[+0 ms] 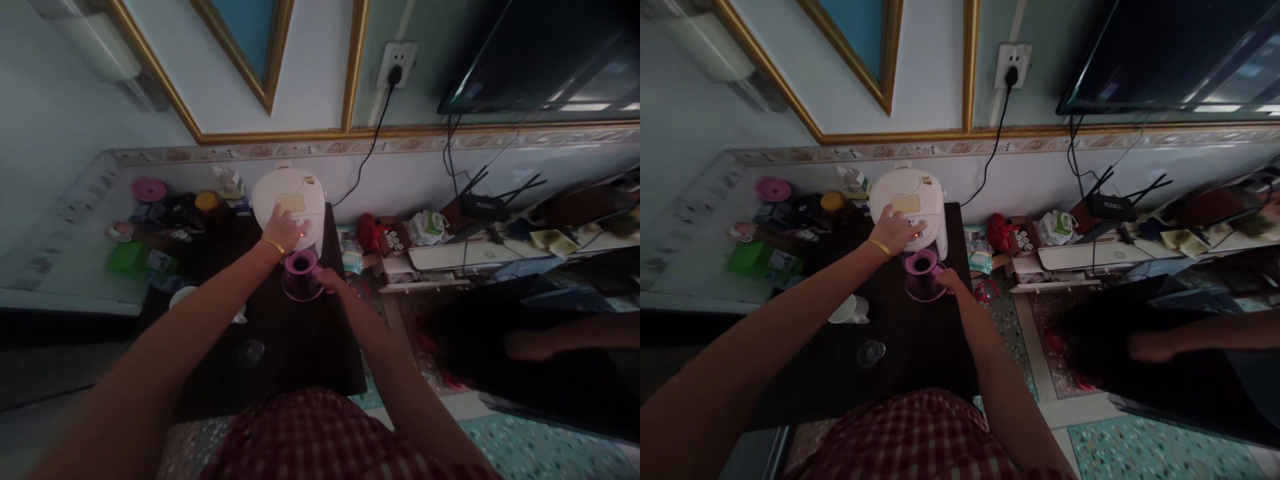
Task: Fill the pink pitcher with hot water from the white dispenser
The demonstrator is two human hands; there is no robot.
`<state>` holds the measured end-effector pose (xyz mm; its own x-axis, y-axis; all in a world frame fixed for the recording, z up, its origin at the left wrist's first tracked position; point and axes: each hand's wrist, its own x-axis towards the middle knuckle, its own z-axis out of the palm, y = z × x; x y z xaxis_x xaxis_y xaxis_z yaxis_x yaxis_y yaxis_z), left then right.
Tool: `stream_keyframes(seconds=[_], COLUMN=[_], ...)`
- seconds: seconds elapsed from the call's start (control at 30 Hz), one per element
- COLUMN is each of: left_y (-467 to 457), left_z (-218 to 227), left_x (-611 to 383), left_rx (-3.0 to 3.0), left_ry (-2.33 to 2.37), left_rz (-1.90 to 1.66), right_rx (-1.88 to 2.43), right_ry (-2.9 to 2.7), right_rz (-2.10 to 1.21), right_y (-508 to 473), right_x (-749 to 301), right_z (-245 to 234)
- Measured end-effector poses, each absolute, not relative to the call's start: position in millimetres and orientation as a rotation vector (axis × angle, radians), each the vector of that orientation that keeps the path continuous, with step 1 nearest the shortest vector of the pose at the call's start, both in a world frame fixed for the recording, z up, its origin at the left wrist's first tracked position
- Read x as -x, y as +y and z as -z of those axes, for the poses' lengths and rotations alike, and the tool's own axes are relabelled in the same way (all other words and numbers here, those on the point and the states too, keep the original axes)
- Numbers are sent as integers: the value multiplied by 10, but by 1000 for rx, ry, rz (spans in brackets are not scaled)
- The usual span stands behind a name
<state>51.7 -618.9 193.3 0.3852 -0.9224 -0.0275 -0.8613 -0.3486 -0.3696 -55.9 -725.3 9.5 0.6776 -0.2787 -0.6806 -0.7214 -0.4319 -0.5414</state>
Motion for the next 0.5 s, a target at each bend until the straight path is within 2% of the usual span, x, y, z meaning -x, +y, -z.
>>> stream_keyframes(seconds=[0.5], left_y=[-6190], left_z=[-1946], left_x=[-508], left_rx=[2330], left_ry=[1547], left_rz=[259], right_rx=[1929], right_ry=[800], right_rz=[-634], right_y=[-7246], right_x=[580], right_z=[-140])
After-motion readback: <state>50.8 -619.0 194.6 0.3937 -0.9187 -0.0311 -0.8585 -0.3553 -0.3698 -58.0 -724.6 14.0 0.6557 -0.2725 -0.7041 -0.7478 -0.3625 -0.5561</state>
